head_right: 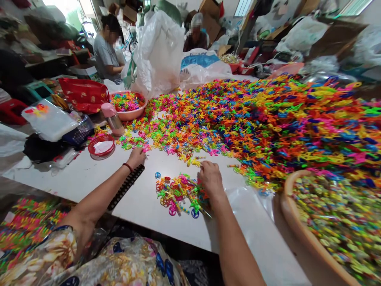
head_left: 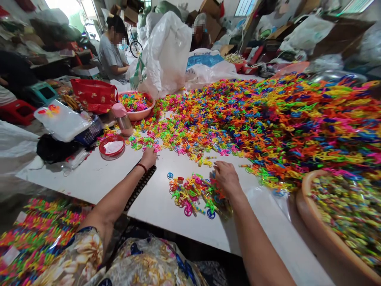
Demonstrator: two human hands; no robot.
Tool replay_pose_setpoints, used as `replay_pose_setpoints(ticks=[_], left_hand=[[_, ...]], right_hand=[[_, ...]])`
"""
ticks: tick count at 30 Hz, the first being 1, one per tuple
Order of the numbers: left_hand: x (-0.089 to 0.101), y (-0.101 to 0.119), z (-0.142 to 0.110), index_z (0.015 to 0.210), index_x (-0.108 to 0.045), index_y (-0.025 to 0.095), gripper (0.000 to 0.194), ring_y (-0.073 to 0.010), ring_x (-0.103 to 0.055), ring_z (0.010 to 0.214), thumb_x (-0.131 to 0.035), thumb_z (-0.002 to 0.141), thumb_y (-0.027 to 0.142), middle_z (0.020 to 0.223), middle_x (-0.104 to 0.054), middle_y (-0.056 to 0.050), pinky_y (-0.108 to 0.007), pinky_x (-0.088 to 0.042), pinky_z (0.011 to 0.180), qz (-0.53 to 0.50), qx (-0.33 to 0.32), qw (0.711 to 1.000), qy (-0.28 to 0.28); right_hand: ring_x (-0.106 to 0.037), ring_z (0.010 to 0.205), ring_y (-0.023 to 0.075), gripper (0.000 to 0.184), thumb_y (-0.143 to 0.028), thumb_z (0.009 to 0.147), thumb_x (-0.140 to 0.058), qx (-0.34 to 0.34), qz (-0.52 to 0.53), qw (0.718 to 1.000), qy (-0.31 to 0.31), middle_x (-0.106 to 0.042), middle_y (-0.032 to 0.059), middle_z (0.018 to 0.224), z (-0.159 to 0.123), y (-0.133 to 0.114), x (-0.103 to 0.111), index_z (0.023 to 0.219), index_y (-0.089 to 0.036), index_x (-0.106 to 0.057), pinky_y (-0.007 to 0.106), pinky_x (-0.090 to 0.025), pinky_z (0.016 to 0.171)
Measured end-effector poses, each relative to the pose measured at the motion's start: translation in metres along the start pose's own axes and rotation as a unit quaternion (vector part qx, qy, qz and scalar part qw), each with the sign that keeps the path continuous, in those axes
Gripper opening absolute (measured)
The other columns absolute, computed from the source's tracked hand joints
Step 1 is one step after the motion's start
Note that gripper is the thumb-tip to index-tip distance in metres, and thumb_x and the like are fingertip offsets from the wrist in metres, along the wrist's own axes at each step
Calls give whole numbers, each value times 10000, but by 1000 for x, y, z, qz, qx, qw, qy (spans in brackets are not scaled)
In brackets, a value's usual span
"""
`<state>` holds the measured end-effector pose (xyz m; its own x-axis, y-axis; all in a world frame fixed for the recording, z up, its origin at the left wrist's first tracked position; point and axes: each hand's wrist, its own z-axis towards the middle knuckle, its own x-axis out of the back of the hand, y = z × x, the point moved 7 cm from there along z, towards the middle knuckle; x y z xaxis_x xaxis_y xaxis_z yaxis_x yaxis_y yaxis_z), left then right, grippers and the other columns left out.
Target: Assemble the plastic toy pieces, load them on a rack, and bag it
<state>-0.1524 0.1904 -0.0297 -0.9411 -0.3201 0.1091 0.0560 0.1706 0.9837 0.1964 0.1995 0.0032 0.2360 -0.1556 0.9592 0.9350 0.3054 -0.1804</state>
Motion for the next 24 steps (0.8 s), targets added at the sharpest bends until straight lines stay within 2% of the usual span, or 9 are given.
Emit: replay_pose_setpoints(ticks=[2,6,9,13,15,18,21,22,24], left_hand=[[-4,1,-11,782,-553,143,140,-114,-580,725,-637,874,206,782,-588,-22,-264,-514,713,-42,36,998,-28],[-9,0,-44,852,-574,151,144,-116,-615,658,-684,829,241,753,-622,-37,-265,-543,645,-130,95,983,-87],[-11,-9,-72,869,-592,145,200,-115,-632,660,-740,775,241,761,-650,-51,-232,-544,608,-228,147,955,-119],[-15,-14,-93,813,-568,131,186,-145,-642,605,-728,781,220,728,-673,-91,-214,-501,499,-233,221,934,-155],[-14,8,-78,791,-559,118,162,-154,-638,596,-696,810,204,704,-660,-104,-241,-515,521,-236,215,934,-162],[5,78,-14,832,-556,122,157,-149,-646,699,-571,916,254,783,-655,-106,-284,-556,669,-282,142,941,-123],[42,146,62,957,-541,131,374,-178,-643,860,-313,1012,423,936,-637,-132,-355,-546,783,-326,37,944,-35],[49,155,79,962,-536,128,424,-184,-635,868,-277,1011,460,935,-628,-138,-358,-539,783,-315,31,949,-12],[49,156,94,895,-545,139,401,-170,-611,779,-325,996,459,833,-618,-113,-320,-519,724,-256,-11,966,27]], right_hand=[[-564,1055,243,315,-124,870,-461,-8,-55,996,-62,-670,149,1186,30,4,-13,1104,-125,-671,343,-368,953],[-582,954,247,192,-121,830,-538,-17,-79,991,-102,-694,162,1035,66,5,-35,934,-131,-699,333,-376,844],[-594,855,253,167,-144,850,-524,-42,-87,990,-103,-689,181,929,71,7,-40,890,-120,-685,334,-385,731],[-612,797,255,229,-206,871,-499,-64,-41,996,-53,-676,180,925,56,-1,-16,1032,-105,-627,333,-416,678],[-631,841,263,292,-265,927,-408,-58,39,997,18,-679,160,958,32,-18,2,1113,-144,-598,349,-451,715],[-654,985,282,393,-306,934,-381,-12,177,980,93,-683,147,1107,-26,-60,10,1261,-200,-571,409,-509,836],[-672,1049,310,490,-313,878,-494,82,301,950,35,-686,97,1198,-97,-117,-11,1365,-309,-549,463,-570,861],[-675,1064,313,529,-303,868,-540,86,337,938,4,-679,62,1231,-119,-131,-22,1391,-380,-523,463,-585,864],[-701,1015,321,588,-278,844,-584,74,400,914,-1,-711,10,1163,-151,-149,-36,1378,-508,-499,449,-619,819]])
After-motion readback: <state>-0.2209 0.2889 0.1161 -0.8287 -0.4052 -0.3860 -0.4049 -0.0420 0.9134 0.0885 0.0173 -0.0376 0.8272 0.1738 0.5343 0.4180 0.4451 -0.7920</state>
